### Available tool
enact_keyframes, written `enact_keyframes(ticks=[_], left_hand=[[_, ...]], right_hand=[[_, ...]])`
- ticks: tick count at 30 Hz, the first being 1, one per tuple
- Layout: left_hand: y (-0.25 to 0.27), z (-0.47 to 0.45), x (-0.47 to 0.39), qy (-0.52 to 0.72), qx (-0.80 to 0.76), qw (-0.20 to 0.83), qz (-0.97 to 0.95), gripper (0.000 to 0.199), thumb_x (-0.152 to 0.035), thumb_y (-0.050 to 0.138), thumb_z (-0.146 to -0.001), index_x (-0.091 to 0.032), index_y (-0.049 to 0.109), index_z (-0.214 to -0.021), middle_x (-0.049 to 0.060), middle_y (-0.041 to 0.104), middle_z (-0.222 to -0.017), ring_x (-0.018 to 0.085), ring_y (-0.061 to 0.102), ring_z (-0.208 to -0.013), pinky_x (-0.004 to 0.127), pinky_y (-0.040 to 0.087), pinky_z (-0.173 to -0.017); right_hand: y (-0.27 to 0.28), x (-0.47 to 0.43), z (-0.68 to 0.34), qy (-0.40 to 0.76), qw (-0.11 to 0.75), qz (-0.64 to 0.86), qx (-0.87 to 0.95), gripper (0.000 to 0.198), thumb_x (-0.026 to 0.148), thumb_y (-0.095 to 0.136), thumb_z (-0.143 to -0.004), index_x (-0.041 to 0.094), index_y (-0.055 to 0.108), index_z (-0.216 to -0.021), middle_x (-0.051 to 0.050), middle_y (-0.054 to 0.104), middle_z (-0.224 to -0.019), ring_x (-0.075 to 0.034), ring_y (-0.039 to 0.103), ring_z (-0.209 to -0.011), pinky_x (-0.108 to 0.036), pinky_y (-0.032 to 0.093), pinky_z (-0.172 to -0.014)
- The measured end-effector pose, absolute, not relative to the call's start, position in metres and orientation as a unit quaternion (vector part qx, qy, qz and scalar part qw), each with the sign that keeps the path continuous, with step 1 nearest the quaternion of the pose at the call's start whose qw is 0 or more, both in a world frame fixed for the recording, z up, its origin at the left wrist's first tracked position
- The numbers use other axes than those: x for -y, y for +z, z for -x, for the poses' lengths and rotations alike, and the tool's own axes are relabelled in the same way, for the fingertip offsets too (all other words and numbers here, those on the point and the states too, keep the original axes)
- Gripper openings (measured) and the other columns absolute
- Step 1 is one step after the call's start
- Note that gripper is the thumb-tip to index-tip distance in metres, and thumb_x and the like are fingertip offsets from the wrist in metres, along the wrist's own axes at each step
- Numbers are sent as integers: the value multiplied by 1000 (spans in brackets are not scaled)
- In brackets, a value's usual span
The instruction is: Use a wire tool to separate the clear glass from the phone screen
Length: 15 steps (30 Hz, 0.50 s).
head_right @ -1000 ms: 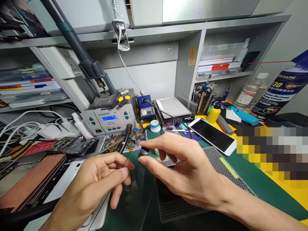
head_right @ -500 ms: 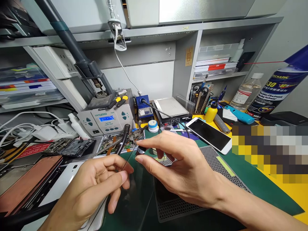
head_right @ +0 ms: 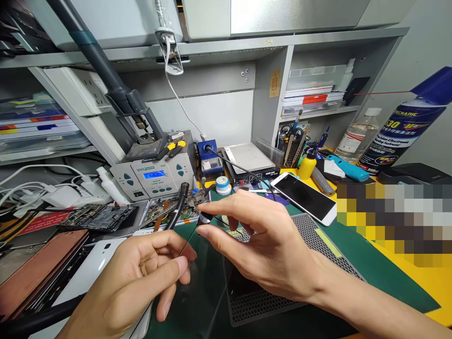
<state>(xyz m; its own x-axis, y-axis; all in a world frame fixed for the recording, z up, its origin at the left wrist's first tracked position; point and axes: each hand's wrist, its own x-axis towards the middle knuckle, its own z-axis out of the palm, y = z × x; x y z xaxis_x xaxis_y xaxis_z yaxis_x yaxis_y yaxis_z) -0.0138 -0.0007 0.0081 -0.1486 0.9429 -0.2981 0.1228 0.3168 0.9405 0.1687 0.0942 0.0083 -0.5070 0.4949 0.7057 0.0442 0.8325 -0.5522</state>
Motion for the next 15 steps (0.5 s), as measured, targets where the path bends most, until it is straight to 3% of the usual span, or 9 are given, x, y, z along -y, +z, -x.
enact_keyframes(ticks=[15], left_hand=[[12, 12, 3, 372, -643, 500, -444, 28, -43, 63, -74, -16, 68, -78, 3, 69, -64, 6, 50, -39, 20, 35, -46]], right_hand=[[8, -96, -168, 233, 471, 167, 834, 23, 9, 77, -87, 12, 76, -109, 0, 70, -79, -9, 55, -65, -22, 48, -60]])
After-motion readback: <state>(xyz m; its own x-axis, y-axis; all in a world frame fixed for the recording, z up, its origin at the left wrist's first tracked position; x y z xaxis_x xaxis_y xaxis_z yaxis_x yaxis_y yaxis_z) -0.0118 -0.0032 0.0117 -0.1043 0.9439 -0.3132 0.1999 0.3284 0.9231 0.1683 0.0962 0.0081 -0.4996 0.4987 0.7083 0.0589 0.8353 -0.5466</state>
